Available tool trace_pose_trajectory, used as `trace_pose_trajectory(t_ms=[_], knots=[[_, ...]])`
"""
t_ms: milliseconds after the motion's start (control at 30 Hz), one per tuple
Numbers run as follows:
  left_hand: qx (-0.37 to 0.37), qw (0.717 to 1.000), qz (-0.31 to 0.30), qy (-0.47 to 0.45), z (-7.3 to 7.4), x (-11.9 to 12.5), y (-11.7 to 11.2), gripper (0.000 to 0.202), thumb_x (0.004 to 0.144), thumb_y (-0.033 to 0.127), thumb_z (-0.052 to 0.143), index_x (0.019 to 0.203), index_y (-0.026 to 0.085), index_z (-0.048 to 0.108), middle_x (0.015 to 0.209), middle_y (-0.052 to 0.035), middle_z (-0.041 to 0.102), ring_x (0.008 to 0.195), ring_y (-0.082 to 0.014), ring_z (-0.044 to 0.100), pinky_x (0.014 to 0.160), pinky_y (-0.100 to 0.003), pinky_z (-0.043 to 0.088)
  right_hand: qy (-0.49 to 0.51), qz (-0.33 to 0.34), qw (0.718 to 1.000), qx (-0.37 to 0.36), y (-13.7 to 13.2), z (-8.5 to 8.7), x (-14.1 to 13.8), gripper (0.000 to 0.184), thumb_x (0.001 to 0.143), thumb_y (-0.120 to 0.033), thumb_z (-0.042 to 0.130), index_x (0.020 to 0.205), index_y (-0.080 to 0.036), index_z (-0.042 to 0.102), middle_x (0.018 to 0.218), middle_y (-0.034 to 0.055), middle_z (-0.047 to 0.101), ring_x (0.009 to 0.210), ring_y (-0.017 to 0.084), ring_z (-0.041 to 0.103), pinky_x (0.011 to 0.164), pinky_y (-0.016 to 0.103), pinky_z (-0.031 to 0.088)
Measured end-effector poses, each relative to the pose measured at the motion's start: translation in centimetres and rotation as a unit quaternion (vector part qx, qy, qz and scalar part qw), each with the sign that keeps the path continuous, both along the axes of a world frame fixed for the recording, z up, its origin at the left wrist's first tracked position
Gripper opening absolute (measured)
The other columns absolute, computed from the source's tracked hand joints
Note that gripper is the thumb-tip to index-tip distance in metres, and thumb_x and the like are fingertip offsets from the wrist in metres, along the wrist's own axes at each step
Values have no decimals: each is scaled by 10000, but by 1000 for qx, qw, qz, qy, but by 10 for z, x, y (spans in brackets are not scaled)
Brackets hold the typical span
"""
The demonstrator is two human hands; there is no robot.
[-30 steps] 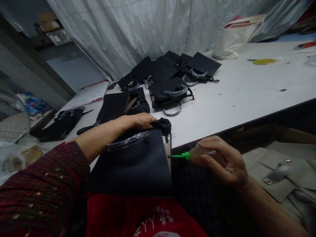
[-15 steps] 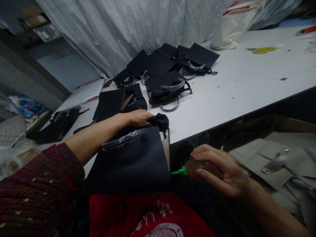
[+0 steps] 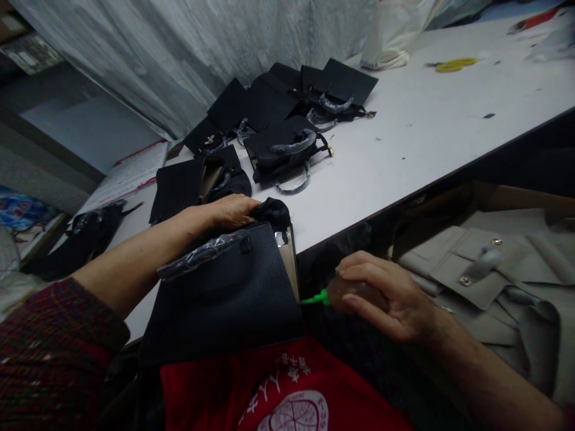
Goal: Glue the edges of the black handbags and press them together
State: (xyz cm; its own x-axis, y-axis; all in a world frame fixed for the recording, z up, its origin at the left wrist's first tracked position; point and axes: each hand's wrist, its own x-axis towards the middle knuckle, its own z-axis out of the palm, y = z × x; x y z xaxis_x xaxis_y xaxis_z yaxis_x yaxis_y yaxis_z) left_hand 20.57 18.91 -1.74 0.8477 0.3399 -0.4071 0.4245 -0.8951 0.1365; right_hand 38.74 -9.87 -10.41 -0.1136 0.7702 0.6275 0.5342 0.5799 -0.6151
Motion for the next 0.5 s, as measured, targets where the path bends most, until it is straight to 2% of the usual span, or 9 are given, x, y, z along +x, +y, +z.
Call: trace_pose_trajectory(t_ms=[67, 167, 300, 400, 500], knots=[[3, 1000, -1, -1, 0, 0, -1, 286, 808, 421, 525, 913, 202, 676, 749, -1, 638, 713, -151, 576, 674, -246, 371, -3, 27, 999, -18, -2, 0, -1, 295, 805, -143, 592, 1091, -183, 536, 947, 87, 603, 851, 203, 605, 686, 322, 517], [2, 1000, 6, -10, 1, -1, -4, 279, 806, 413, 534, 934, 208, 675, 794, -2, 661, 745, -155, 589, 679, -243, 375, 21, -2, 1000, -10, -5, -1, -3, 293, 807, -141, 586, 1091, -189, 529, 971, 87, 589, 878, 206, 592, 711, 333, 509], [11, 1000, 8, -22, 8, -4, -13, 252, 810, 365, 532, 941, 204, 676, 796, 0, 670, 733, -143, 587, 668, -230, 373, 34, 0, 997, -74, -7, -4, -7, 182, 842, -185, 557, 1022, -197, 533, 916, 60, 569, 816, 185, 571, 692, 329, 483], [19, 999, -8, -30, 28, -10, -21, 218, 799, 312, 538, 928, 202, 675, 785, 15, 664, 711, -127, 579, 664, -218, 377, 49, -8, 994, -99, -8, -6, -9, 163, 859, -209, 535, 1021, -198, 524, 918, 55, 559, 806, 180, 561, 691, 331, 473], [39, 998, 3, -40, 58, -21, -32, 230, 804, 319, 536, 935, 197, 681, 764, 31, 651, 696, -121, 574, 661, -214, 390, 33, -34, 995, -83, -7, -5, -8, 201, 844, -205, 563, 1040, -199, 521, 956, 63, 556, 841, 189, 560, 712, 337, 471]])
